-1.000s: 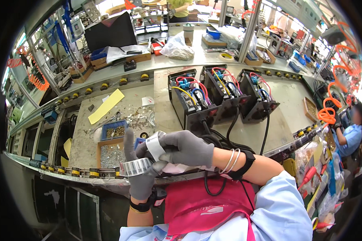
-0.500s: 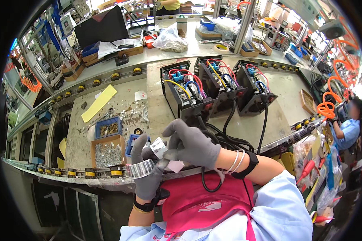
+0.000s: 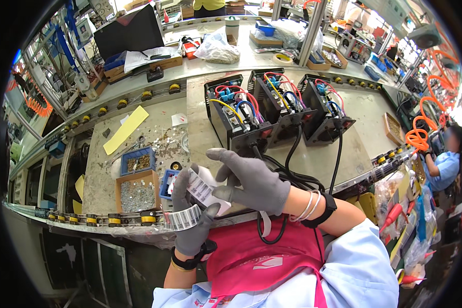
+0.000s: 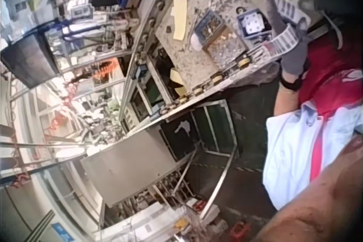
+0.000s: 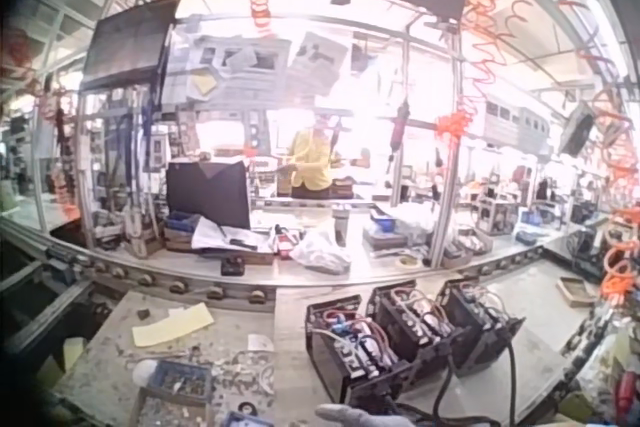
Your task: Assembling and labeling electronic power supply units on a factory production line.
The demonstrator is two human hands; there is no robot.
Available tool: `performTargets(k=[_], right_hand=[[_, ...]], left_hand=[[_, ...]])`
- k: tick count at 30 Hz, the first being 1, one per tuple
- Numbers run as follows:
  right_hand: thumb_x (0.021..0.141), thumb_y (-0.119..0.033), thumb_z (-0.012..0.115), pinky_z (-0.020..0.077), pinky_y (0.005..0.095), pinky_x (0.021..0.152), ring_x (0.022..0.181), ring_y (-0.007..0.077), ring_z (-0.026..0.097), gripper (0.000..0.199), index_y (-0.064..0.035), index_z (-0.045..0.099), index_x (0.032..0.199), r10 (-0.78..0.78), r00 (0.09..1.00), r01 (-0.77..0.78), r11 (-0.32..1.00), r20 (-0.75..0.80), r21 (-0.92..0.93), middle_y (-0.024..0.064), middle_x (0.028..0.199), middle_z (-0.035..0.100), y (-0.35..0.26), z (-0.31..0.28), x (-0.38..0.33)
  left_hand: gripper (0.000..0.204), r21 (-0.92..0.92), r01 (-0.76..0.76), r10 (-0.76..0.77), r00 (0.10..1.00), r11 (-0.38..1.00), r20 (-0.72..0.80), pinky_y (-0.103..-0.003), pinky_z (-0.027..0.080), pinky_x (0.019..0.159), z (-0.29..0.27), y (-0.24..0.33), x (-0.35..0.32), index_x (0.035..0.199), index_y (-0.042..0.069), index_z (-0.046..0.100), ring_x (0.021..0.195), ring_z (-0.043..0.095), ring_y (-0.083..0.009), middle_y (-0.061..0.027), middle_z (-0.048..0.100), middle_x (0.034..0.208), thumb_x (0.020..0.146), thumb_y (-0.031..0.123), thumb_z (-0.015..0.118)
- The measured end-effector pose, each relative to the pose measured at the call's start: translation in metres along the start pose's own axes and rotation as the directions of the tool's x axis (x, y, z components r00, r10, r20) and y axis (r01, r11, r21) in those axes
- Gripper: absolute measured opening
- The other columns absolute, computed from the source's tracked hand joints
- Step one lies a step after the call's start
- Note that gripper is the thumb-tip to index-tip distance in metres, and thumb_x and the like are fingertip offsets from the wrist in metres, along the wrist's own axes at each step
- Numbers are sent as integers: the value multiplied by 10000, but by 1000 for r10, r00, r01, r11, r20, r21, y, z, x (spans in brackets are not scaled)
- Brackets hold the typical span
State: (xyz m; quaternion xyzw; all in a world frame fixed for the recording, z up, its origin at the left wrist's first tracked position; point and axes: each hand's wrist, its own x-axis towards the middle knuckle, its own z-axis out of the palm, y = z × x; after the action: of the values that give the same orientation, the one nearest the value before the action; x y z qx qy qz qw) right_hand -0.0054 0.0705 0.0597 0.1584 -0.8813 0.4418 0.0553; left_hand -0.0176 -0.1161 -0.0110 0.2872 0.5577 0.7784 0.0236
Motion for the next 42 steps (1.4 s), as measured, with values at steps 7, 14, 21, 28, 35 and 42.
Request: performTargets(k=[7, 14, 21, 28, 35, 42], right_hand=[[817, -106, 704, 522, 281, 694, 762, 141, 648, 724, -51, 331, 1435, 35, 999, -38, 978, 16, 205, 76, 868, 662, -3, 18, -1], [817, -64, 680, 497, 269, 668, 730, 123, 624, 713, -58, 329, 1438, 47, 998, -39, 978, -34, 205, 64, 841, 657, 2, 23, -1], [781, -190, 739, 533, 367, 704, 813, 292, 645, 303, -66, 679, 1051, -140, 988, 130, 978, -56, -165, 135, 890, 606, 3, 6, 8], [777, -200, 715, 473, 359, 737, 811, 237, 604, 268, -113, 676, 1028, -290, 952, 304, 844, 102, -442, 55, 885, 586, 13, 5, 2], [619, -205, 666, 457, 361, 722, 782, 205, 562, 226, -111, 628, 821, -445, 877, 428, 551, 182, -716, 16, 806, 525, 15, 13, -13], [678, -200, 721, 410, 427, 854, 973, 254, 557, 115, -145, 643, 742, -433, 885, 165, 637, -173, -753, 31, 1034, 600, 30, -10, -1]], left_hand=[[914, 16, -52, 49, 990, 999, 132, -388, 384, 1063, -3, -1, -2, 1514, 131, 124, 1351, 363, -269, -142, 243, 1537, 835, 163, 736], [861, 96, -54, 54, 999, 994, -3, -282, 503, 820, -1, -7, -2, 1509, 132, 154, 995, 619, -174, -136, 614, 1120, 830, -16, 661], [471, 100, 95, -88, 993, 990, -74, -261, 520, 794, -3, -1, 0, 1255, 24, 463, 960, 610, -141, -94, 599, 1089, 846, 39, 696], [392, 216, 104, -97, 994, 971, -42, -262, 522, 786, -3, -7, 1, 1178, 0, 507, 931, 618, -137, -82, 614, 1036, 858, 99, 712], [387, 263, 182, -183, 983, 948, -21, -266, 515, 770, 1, -20, -5, 1166, -4, 511, 903, 621, -142, -86, 620, 1014, 864, 128, 713], [428, 149, 278, -276, 961, 949, -30, -278, 517, 817, -3, -36, -13, 1226, -5, 470, 960, 597, -153, -103, 588, 1055, 839, 9, 652]])
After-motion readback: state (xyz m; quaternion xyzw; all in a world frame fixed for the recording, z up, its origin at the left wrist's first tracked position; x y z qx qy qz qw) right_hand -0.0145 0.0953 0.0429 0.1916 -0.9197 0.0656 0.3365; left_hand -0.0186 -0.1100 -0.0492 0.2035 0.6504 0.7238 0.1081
